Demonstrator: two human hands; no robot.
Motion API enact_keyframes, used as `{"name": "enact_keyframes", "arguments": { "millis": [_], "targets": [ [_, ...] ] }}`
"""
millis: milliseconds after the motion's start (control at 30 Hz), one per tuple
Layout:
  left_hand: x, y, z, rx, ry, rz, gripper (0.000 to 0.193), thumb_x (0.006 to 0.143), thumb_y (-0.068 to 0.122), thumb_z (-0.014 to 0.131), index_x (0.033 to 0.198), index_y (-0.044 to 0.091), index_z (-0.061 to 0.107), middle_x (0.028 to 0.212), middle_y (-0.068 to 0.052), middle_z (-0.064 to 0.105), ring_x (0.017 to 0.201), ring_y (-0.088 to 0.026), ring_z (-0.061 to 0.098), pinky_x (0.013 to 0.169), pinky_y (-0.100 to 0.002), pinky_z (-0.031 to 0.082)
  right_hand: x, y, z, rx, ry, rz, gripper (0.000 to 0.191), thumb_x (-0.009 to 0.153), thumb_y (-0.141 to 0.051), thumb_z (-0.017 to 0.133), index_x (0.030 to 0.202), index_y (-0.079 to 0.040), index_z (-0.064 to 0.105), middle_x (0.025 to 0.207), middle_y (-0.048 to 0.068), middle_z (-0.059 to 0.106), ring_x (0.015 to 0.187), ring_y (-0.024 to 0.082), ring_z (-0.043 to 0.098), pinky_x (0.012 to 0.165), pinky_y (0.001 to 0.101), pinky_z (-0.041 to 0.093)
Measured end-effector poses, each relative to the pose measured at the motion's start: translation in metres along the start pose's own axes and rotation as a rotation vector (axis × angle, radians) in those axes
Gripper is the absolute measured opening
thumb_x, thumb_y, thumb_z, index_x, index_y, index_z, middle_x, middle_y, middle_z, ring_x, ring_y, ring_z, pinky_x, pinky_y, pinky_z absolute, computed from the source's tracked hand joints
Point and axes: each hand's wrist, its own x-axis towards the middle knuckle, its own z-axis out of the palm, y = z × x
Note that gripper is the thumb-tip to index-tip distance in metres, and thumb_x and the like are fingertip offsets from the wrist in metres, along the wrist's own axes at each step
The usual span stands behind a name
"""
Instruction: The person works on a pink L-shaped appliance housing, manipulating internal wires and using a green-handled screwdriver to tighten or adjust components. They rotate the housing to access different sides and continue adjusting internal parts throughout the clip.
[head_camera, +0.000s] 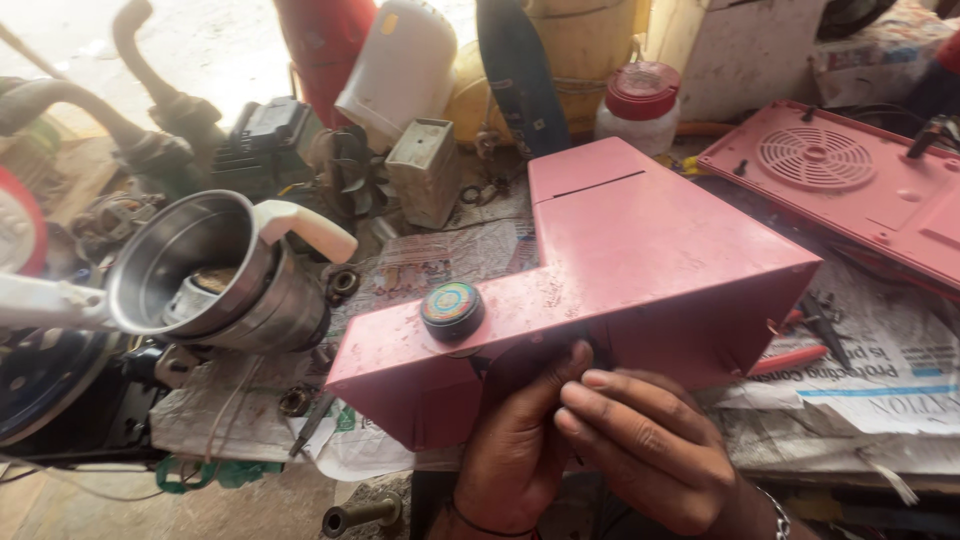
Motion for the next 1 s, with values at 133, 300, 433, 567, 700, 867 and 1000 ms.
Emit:
{"name": "enact_keyframes", "arguments": {
  "millis": [133, 300, 433, 567, 700, 867, 1000],
  "targets": [
    [-0.002, 0.003, -0.001, 0.006, 0.093, -0.043, 0.021, 0.095, 0.027, 0.063, 0.106, 0.01, 0.069, 0.09, -0.001, 0.071, 0.077, -0.01, 0.068, 0.063, -0.024, 0.054, -0.003, -0.005, 0.007, 0.008, 0.057, 0.096, 0.03, 0.082, -0.017, 0.085, 0.112, -0.012, 0.081, 0.114, 0.009, 0.064, 0.11, 0.028, 0.067, 0.092, 0.0372, 0.06],
    [-0.003, 0.001, -0.006, -0.118, -0.116, -0.108, 0.028, 0.113, 0.031, 0.066, 0.117, 0.004, 0.067, 0.098, -0.004, 0.069, 0.083, -0.011, 0.066, 0.069, -0.022, 0.054, -0.009, 0.001, 0.006, 0.081, 0.007, 0.003, 0.036, 0.073, -0.011, 0.078, 0.109, -0.005, 0.077, 0.117, 0.009, 0.068, 0.107, 0.03, 0.071, 0.092, 0.0427, 0.059],
    [-0.001, 0.002, -0.005, 0.05, 0.051, -0.046, 0.023, 0.099, 0.028, 0.066, 0.11, 0.008, 0.068, 0.093, -0.001, 0.07, 0.077, -0.011, 0.067, 0.064, -0.025, 0.054, -0.012, 0.001, 0.011, 0.023, 0.043, 0.061, 0.031, 0.084, -0.02, 0.084, 0.114, -0.011, 0.082, 0.116, 0.009, 0.065, 0.11, 0.029, 0.066, 0.093, 0.0388, 0.058],
    [-0.003, 0.003, -0.002, -0.017, 0.046, -0.028, 0.027, 0.097, 0.028, 0.065, 0.113, 0.007, 0.067, 0.097, -0.002, 0.071, 0.085, -0.011, 0.069, 0.072, -0.024, 0.056, -0.011, -0.004, 0.006, 0.019, 0.019, 0.049, 0.033, 0.082, -0.011, 0.074, 0.114, -0.009, 0.08, 0.118, 0.007, 0.068, 0.117, 0.025, 0.066, 0.096, 0.0387, 0.057],
    [-0.003, 0.004, -0.003, -0.065, -0.056, -0.072, 0.029, 0.11, 0.031, 0.066, 0.12, 0.003, 0.067, 0.102, -0.004, 0.07, 0.09, -0.012, 0.068, 0.077, -0.026, 0.056, -0.005, 0.0, 0.004, 0.076, -0.012, 0.047, 0.038, 0.075, -0.016, 0.071, 0.112, -0.007, 0.077, 0.121, 0.009, 0.069, 0.117, 0.028, 0.066, 0.097, 0.0444, 0.056],
    [-0.002, 0.003, -0.009, 0.006, 0.006, -0.004, 0.027, 0.102, 0.026, 0.065, 0.119, 0.005, 0.066, 0.103, -0.004, 0.072, 0.092, -0.013, 0.069, 0.078, -0.027, 0.057, -0.006, -0.004, 0.012, 0.05, 0.041, 0.148, 0.033, 0.085, -0.022, 0.079, 0.117, -0.02, 0.085, 0.115, 0.005, 0.061, 0.117, 0.023, 0.062, 0.1, 0.0368, 0.057],
    [-0.004, 0.004, -0.014, -0.156, -0.069, -0.091, 0.032, 0.106, 0.027, 0.062, 0.125, 0.002, 0.064, 0.105, -0.006, 0.072, 0.092, -0.014, 0.07, 0.078, -0.026, 0.058, -0.01, -0.003, 0.01, 0.13, 0.022, 0.062, 0.036, 0.08, -0.02, 0.073, 0.115, -0.011, 0.077, 0.122, 0.004, 0.069, 0.12, 0.022, 0.064, 0.099, 0.0424, 0.052]
  ]
}}
